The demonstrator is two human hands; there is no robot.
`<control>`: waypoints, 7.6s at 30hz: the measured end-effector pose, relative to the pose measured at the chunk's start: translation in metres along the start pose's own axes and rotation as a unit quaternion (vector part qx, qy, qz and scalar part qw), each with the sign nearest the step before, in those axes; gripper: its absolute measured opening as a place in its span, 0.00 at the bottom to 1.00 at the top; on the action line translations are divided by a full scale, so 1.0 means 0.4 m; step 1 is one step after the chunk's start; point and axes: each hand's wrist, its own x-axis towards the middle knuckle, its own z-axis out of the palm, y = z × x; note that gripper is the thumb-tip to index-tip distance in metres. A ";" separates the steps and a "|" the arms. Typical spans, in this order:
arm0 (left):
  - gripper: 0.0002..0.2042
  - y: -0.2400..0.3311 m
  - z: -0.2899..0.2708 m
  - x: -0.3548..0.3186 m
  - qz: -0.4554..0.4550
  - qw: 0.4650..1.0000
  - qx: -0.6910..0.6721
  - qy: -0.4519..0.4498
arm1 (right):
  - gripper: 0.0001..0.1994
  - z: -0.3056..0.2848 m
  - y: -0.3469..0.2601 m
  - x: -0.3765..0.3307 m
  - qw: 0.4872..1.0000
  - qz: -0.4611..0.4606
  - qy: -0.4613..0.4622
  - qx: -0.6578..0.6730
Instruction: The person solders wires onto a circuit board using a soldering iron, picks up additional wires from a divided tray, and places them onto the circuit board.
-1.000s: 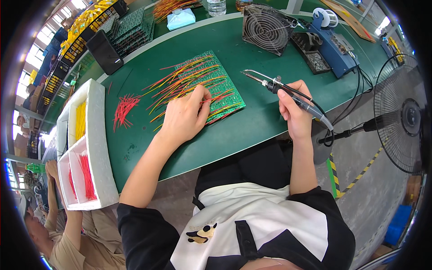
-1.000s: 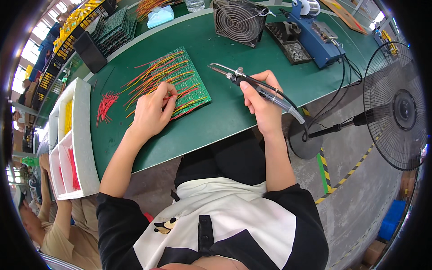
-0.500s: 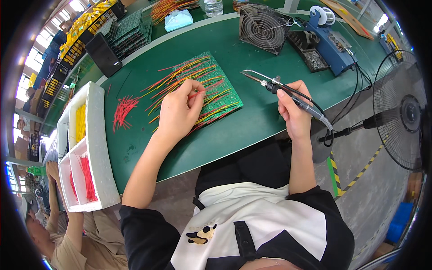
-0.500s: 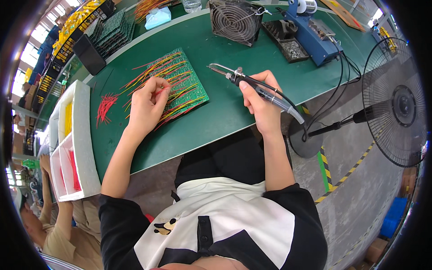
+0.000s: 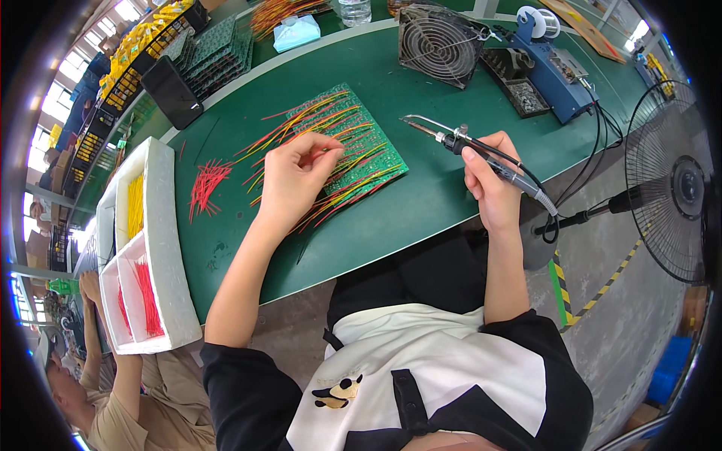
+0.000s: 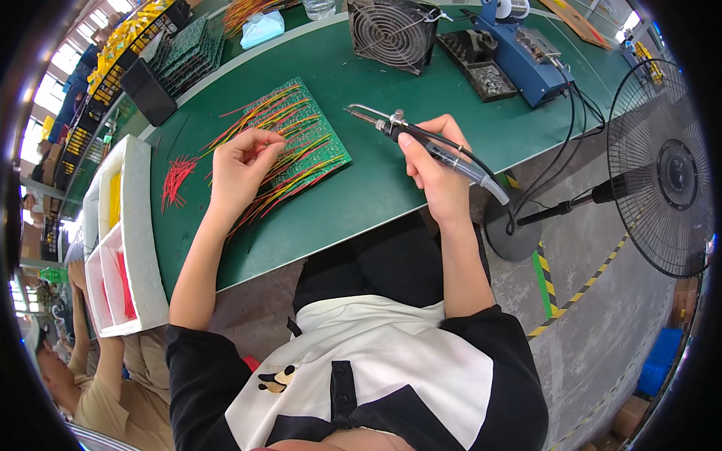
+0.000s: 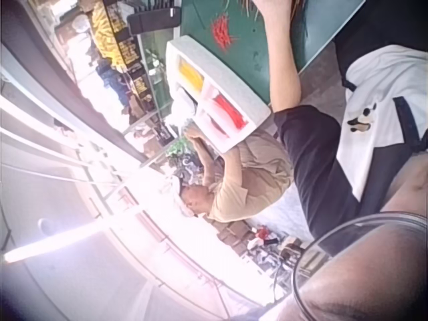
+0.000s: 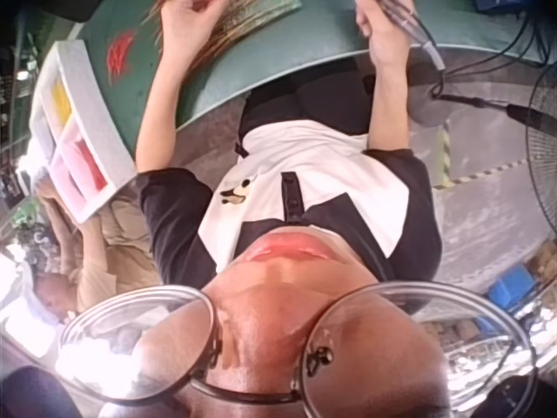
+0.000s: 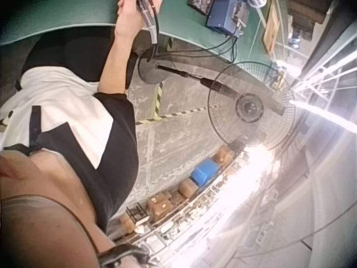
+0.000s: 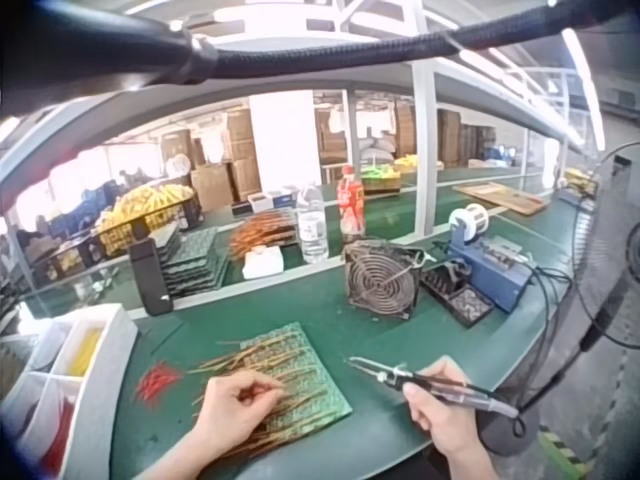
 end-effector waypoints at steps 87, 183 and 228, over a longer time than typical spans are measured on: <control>0.04 -0.013 0.025 0.021 0.101 0.988 0.118 0.011 | 0.09 0.010 -0.020 -0.003 0.998 0.021 -0.044 -0.048; 0.02 -0.002 0.026 -0.018 0.219 0.940 0.246 0.091 | 0.08 0.016 -0.010 -0.008 0.998 -0.012 -0.037 -0.050; 0.04 -0.003 0.012 0.002 0.316 0.900 0.299 0.030 | 0.09 0.014 -0.007 -0.010 0.999 0.003 -0.030 -0.036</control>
